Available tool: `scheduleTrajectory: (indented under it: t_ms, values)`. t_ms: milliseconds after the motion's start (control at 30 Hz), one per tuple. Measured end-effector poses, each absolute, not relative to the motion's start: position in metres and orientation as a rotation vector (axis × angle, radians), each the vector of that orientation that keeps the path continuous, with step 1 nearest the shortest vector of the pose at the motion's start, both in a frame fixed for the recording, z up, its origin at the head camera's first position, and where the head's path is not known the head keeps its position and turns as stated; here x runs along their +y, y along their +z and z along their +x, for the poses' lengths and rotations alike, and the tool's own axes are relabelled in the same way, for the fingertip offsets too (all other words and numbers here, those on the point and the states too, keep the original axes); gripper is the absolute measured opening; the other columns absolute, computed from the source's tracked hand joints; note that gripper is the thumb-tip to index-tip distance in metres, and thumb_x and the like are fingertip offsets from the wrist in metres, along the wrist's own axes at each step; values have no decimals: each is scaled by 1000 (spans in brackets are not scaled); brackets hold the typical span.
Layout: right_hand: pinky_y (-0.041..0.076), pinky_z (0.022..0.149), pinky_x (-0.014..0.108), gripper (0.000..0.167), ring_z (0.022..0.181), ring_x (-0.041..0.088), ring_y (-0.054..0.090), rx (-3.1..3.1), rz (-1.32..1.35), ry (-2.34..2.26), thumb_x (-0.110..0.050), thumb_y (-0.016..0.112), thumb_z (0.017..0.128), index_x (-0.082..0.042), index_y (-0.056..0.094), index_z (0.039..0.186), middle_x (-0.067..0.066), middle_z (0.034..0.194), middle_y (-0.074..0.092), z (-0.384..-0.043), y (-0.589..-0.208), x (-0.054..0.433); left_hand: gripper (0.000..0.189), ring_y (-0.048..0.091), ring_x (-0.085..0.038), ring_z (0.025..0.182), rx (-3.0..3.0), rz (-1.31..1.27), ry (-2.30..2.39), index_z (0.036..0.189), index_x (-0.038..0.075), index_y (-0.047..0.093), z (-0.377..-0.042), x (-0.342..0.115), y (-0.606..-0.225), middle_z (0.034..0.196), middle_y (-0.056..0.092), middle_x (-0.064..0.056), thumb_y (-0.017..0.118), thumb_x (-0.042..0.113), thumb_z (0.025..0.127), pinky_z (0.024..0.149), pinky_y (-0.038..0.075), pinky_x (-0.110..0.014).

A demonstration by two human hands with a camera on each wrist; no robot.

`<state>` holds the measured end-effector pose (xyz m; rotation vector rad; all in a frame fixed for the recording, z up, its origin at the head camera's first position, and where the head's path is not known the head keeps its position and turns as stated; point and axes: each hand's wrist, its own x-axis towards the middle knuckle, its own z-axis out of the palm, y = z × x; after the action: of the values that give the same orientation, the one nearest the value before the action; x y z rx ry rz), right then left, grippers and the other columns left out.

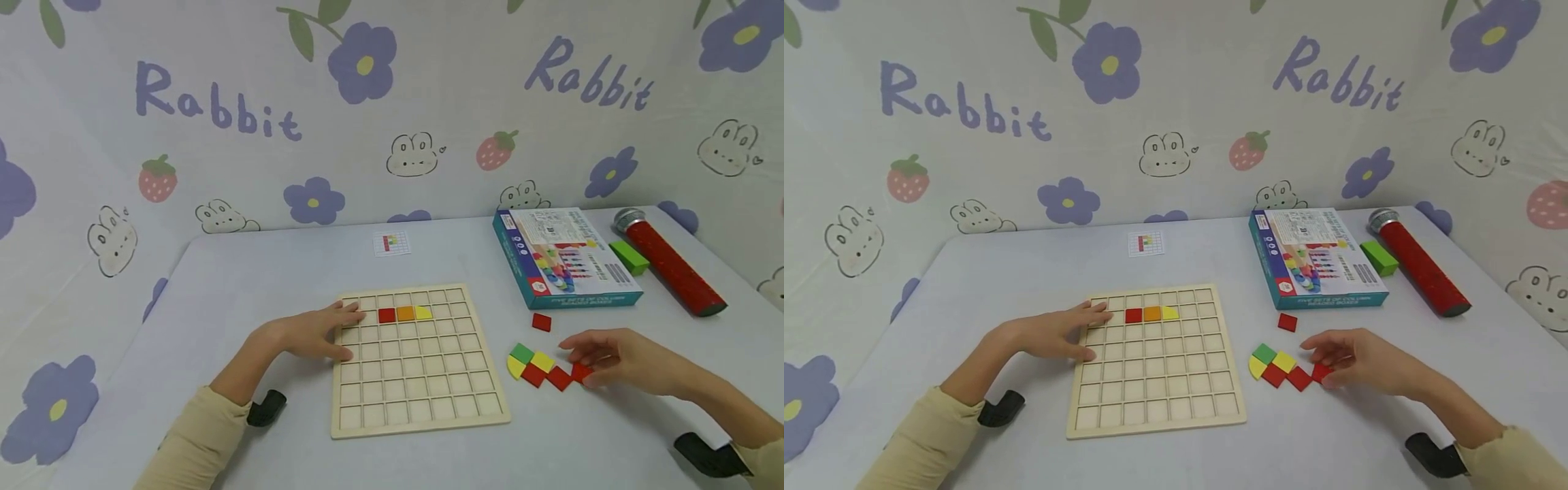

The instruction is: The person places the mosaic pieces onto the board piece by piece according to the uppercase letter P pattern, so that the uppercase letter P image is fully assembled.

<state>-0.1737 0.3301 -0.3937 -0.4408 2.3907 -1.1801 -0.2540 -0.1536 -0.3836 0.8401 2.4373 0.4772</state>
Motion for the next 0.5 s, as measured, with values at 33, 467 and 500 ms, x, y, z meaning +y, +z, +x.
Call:
scheduleTrajectory:
  t_ms: [33, 467, 500]
  values:
    - [52, 77, 23, 54, 98, 21, 60, 2405, -458, -1161, -12, 74, 82, 6, 52, 129, 16, 111, 62, -173, -394, 330, 73, 3, -29, 144, 2436, 841, 480, 151, 13, 28, -254, -154, -384, 158, 13, -6, 64, 35, 92, 110, 15, -55]
    - [52, 72, 22, 49, 91, 23, 55, 2581, -461, -967, -6, 76, 80, 3, 57, 124, 4, 98, 59, -169, -392, 329, 73, 2, -29, 144, 2426, 851, 495, 151, 13, 28, -254, -154, -383, 158, 13, -6, 64, 35, 92, 110, 14, -54]
    - [51, 71, 22, 48, 90, 22, 55, 2598, -447, -949, -6, 76, 79, 3, 58, 123, 3, 97, 59, -169, -392, 329, 73, 2, -28, 144, 2426, 851, 493, 151, 13, 28, -254, -154, -383, 158, 12, -6, 64, 35, 91, 110, 14, -54]
